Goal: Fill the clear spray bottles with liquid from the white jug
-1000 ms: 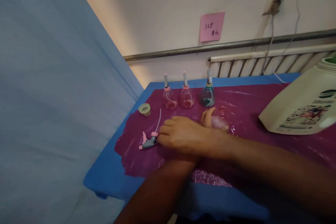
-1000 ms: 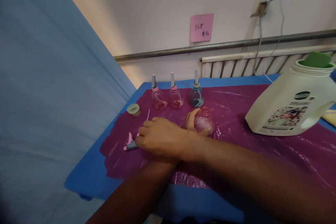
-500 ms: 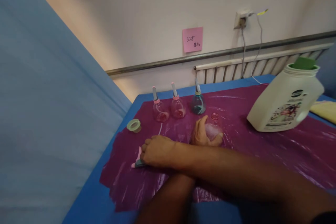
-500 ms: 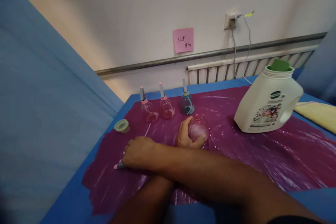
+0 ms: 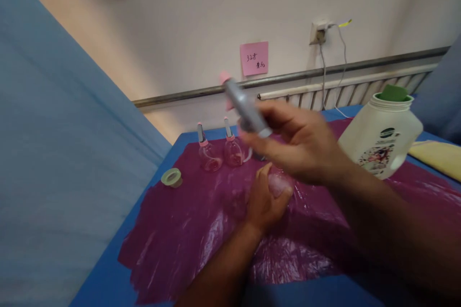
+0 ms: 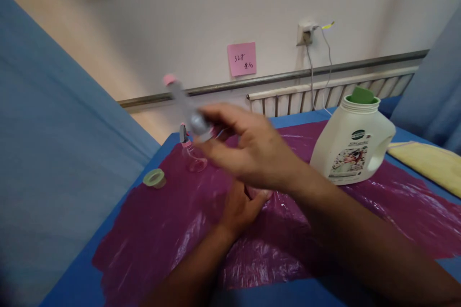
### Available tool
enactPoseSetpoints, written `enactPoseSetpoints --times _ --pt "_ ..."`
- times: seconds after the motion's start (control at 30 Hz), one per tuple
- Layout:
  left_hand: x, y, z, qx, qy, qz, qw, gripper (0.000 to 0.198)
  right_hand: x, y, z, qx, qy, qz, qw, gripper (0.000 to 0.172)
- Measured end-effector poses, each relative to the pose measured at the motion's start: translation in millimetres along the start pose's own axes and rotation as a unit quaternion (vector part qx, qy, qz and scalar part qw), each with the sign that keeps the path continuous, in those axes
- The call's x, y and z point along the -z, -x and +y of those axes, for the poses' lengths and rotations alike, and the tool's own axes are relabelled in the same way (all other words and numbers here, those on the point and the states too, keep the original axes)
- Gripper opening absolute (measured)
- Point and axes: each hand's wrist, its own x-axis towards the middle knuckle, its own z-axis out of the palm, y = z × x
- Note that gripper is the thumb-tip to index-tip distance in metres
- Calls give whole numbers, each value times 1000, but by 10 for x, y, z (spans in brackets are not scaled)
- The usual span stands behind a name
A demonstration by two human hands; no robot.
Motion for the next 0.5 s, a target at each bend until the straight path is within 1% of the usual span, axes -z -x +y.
enactPoseSetpoints --times 0.03,0.1,0.17,0.23,0.3,0.37,0.43,0.5 --pt "-3 -1 1 -4 -12 -2 1000 76 154 5 -47 -16 -1 40 999 24" --pt "-16 -4 -6 1 -29 -6 1000 79 401 43 -124 -47 7 101 994 22" --pt "-23 -6 -17 11 -26 -14 1000 81 565 107 -163 -63 17 144 987 21" --pt "-16 -6 -20 16 -24 -23 999 82 656 179 -163 -75 20 167 983 19" --pt "-5 -8 -12 18 -30 -26 999 81 696 233 -128 -91 15 171 981 17" --pt "1 -13 2 20 -36 -25 999 81 702 257 -64 -106 5 166 980 19" --pt "-2 -20 18 22 -38 -23 999 81 689 259 35 -117 -7 152 981 24" --pt "-8 -26 37 24 -34 -20 999 81 658 259 170 -134 -17 126 983 28"
